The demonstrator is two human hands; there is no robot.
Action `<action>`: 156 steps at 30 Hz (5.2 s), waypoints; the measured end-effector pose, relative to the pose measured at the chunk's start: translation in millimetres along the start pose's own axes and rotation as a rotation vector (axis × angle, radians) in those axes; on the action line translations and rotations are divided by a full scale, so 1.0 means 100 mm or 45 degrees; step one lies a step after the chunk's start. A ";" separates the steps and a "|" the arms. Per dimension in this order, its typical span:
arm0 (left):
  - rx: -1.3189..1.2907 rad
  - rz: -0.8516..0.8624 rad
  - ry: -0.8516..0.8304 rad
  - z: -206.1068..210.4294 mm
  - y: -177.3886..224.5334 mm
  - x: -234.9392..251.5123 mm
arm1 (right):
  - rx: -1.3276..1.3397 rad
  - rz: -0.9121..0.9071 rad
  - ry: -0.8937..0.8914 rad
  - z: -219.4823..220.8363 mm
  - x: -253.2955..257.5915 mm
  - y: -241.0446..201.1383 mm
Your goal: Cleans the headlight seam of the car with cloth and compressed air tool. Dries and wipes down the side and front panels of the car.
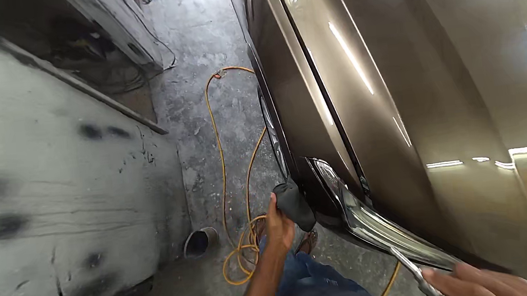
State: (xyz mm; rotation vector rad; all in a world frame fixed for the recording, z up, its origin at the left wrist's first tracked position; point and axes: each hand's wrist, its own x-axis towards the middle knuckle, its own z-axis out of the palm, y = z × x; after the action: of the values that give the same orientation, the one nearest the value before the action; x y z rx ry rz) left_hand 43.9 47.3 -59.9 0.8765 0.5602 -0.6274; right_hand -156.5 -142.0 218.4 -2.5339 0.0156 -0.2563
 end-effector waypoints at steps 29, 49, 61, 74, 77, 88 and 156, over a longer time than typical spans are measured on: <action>1.490 0.523 -0.224 0.32 -0.71 0.01 | -0.188 -0.061 0.070 1.27 0.03 0.53; 1.295 0.548 -0.317 0.67 0.31 0.80 | -0.300 0.092 0.204 1.71 0.84 0.17; 1.436 0.088 -0.598 0.38 0.10 0.58 | -0.508 0.297 0.402 2.10 1.09 0.20; 0.802 -0.256 -0.317 0.73 0.44 0.67 | -0.486 0.352 0.442 2.19 1.12 -0.01; 0.711 -0.260 -0.263 0.78 0.43 0.66 | -0.515 0.370 0.453 2.19 1.02 -0.04; 0.515 -0.372 -0.201 1.07 0.44 0.34 | -0.437 0.341 0.477 2.06 0.90 -0.09; 1.331 0.427 -0.194 1.03 -0.56 -0.38 | -0.330 0.426 0.464 1.38 -1.11 -0.25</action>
State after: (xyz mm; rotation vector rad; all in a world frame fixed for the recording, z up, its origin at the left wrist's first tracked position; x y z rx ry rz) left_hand -2.3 -55.7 -9.4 1.8347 -0.1120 -0.6610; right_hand -240.4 -37.5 100.9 -2.6454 0.6455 -0.6072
